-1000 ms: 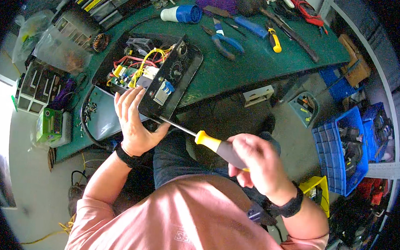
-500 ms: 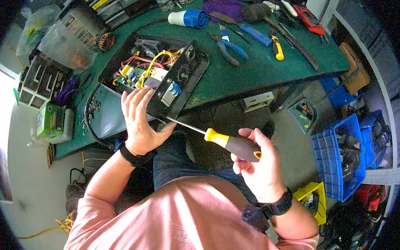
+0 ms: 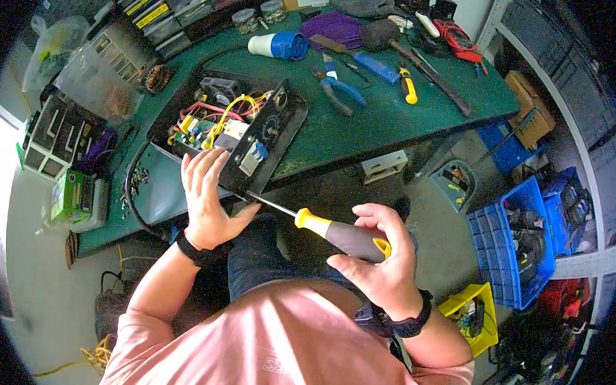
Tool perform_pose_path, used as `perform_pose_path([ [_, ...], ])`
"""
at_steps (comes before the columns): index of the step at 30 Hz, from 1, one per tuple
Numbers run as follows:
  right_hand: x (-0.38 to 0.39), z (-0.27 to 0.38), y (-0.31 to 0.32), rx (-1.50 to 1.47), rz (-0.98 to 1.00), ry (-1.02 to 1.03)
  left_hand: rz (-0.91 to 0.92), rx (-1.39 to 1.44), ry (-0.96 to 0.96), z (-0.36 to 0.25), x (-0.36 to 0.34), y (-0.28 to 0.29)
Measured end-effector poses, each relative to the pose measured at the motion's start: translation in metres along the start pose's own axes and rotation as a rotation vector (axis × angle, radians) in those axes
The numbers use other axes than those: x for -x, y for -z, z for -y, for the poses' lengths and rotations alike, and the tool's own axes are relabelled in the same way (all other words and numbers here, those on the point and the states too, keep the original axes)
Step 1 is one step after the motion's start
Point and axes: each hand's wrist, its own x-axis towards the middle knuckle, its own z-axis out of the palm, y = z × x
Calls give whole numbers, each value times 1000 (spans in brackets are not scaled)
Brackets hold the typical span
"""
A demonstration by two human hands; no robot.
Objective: The person uses a screwdriver to tighten screws on a black electronic device with exposed wiring. They rotate the device to access different sides and continue securing components within the housing.
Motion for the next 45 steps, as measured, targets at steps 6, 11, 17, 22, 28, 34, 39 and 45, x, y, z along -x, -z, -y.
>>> perform_pose_path([
  [6, 2, 7, 6, -76, 104, -195, -6, 115, 87, -5, -5, 20],
  [11, 5, 2, 2, 31, 39, 59, 96, -2, 51, -15, -42, 25],
  [17, 12, -1, 2, -153, 110, -256, 187, 100, 17, -7, -48, 24],
  [22, 10, -10, -2, 31, 0, 25, 115, 200, 63, -11, -48, 19],
  [28, 8, -9, 0, 56, 12, 82, 112, 222, 100, -9, -46, 15],
  [34, 11, -9, 3, -240, 25, -322, 64, 245, 128, -7, -43, 11],
  [39, 1, -11, 0, 239, -43, 375, 38, 270, 167, -5, -45, 8],
  [45, 6, -13, 9, -153, 52, -299, 9, 258, 163, -8, -40, 6],
])
